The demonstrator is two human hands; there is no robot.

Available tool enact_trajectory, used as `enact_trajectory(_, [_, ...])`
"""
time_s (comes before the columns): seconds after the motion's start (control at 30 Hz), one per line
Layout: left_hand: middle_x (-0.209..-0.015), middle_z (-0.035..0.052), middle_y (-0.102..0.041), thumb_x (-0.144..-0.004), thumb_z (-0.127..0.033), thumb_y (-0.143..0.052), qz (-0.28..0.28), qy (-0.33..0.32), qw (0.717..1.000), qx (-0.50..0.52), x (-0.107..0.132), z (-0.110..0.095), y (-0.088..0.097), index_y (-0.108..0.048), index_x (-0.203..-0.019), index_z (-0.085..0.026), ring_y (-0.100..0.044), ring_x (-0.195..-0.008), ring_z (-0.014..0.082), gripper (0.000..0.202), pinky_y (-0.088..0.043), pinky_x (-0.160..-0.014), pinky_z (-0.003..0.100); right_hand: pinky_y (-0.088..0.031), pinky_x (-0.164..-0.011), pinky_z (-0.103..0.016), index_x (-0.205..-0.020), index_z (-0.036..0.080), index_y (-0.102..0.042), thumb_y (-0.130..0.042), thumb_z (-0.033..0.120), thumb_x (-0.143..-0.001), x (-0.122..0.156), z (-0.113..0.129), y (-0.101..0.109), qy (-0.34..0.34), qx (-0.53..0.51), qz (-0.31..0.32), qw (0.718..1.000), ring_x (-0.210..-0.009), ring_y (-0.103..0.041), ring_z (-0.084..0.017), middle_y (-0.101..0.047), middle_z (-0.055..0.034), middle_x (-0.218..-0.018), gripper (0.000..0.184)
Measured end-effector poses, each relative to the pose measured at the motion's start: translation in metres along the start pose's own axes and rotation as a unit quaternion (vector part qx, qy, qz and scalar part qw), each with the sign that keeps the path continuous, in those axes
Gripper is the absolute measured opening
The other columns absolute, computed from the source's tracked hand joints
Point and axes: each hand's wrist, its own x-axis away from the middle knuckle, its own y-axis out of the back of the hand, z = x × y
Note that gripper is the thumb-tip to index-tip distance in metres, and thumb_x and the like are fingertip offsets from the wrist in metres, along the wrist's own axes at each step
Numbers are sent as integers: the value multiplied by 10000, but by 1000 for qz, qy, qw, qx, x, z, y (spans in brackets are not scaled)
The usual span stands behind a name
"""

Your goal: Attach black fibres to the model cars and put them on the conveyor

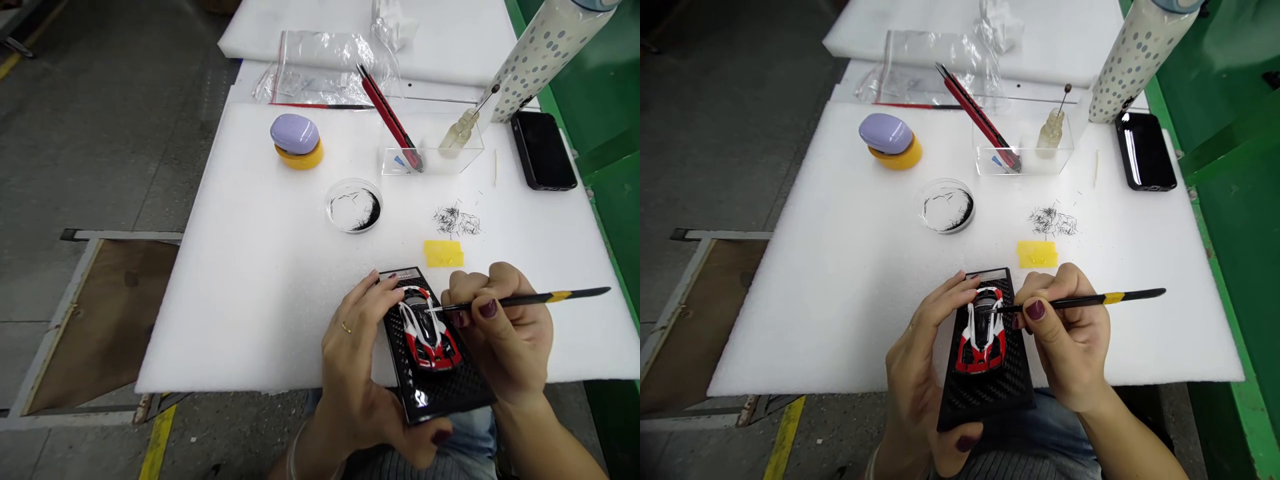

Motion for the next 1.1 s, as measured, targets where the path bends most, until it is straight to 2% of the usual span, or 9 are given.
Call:
enact_trajectory(0.2, [-1316, 113, -704, -847, -808, -521, -18, -40, 999, 2, 1, 9, -3, -577, -1352, -200, -613, -1323, 328, 792, -480, -1168, 535, -431, -491, -279, -780, 249, -613, -781, 294, -880, 0, 1, 0, -6, 18, -4, 1000, -531, -502, -133, -558, 36, -578, 199])
enact_trajectory(0.37, [-1319, 116, -703, -860, -802, -515, -14, -31, 999, -4, 1, 7, -3, -582, -1352, -192, -615, -1320, 321, 786, -481, -1170, 521, -424, -496, -271, -795, 246, -627, -764, 261, -895, -1, 2, 1, -9, 3, 4, 1000, -547, -522, -130, -559, 35, -585, 171])
enact_trajectory(0.7, [-1322, 102, -703, -841, -857, -493, -15, -16, 1000, -10, 3, 8, -4, -588, -1328, -213, -607, -1329, 327, 813, -481, -1167, 530, -428, -484, -272, -774, 248, -584, -764, 288, -888, -1, 2, -1, 3, 22, 8, 1000, -528, -490, -134, -531, 42, -573, 217])
enact_trajectory(0.9, [-1326, 98, -703, -870, -813, -510, -15, -20, 1000, -3, 2, 7, -2, -595, -1329, -208, -607, -1330, 308, 764, -474, -1174, 501, -432, -488, -271, -783, 243, -617, -773, 276, -887, -1, 1, 1, 1, 9, 5, 1000, -540, -510, -129, -555, 32, -585, 190])
enact_trajectory(1.1, [-1337, 101, -697, -838, -855, -502, -11, -17, 1000, -1, 2, 9, -2, -587, -1335, -209, -601, -1335, 322, 820, -468, -1175, 519, -453, -494, -278, -779, 249, -609, -769, 289, -889, 0, 0, 1, 0, 13, 4, 1000, -539, -505, -129, -562, 34, -595, 198])
